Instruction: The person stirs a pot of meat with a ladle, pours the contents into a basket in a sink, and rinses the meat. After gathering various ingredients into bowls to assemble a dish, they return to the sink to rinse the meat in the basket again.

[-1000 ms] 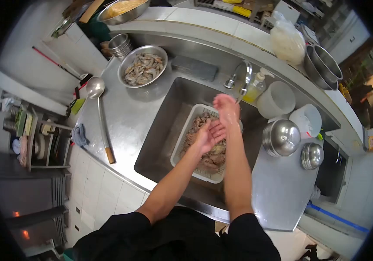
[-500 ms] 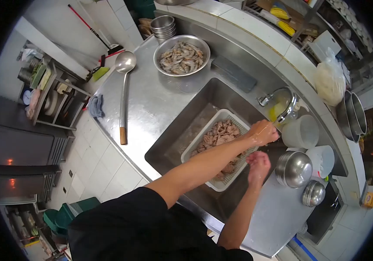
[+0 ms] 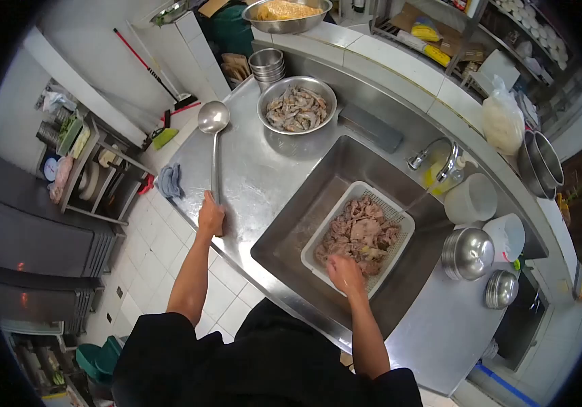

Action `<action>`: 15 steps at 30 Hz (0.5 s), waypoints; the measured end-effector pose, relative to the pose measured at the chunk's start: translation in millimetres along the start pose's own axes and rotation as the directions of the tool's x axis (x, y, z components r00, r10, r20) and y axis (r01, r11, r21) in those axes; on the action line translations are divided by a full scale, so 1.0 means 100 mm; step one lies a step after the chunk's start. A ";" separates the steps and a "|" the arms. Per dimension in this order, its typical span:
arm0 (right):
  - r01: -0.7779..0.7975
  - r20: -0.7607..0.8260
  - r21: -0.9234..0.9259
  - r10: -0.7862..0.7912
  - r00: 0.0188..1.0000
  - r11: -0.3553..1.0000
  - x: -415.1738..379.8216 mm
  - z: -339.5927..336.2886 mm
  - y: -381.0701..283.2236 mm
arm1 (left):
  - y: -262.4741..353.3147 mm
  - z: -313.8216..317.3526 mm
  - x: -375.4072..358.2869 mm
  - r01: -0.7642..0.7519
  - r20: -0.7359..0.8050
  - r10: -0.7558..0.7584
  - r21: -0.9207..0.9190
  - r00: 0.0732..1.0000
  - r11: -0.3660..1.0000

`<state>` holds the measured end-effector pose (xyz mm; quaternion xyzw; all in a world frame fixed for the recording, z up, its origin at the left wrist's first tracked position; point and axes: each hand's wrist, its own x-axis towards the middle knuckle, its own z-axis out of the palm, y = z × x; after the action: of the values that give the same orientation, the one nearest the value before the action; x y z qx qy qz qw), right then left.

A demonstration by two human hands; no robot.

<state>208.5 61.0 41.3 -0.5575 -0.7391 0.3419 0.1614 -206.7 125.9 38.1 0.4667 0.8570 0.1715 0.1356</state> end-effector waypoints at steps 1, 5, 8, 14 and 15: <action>0.001 -0.008 0.037 -0.001 1.000 0.999 0.02 -0.05 -0.18 | -0.02 -0.04 -0.08 -0.073 -0.013 0.073 -0.049 0.997 0.996; -0.161 0.088 0.553 0.134 0.987 0.817 0.04 0.06 -0.69 | 0.49 -0.36 -0.88 -0.167 0.093 0.198 -0.273 0.976 0.947; -0.379 0.320 0.873 0.226 0.920 0.307 -0.07 0.14 -1.03 | 0.80 -0.51 -1.61 -0.166 0.258 0.317 -0.474 0.913 0.865; -0.078 0.078 0.997 0.572 0.817 -0.025 -0.24 0.51 -1.41 | 0.91 -0.25 -2.31 -0.260 0.377 0.621 -0.671 0.687 0.695; -0.058 0.055 0.998 0.590 0.805 -0.015 -0.30 0.56 -1.32 | 0.90 -0.27 -2.35 -0.273 0.405 0.651 -0.673 0.642 0.688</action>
<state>89.9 -4.1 95.9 -0.5126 -0.1020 0.6539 0.5470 -25.3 -31.9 117.6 0.6478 0.5165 0.2795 0.4852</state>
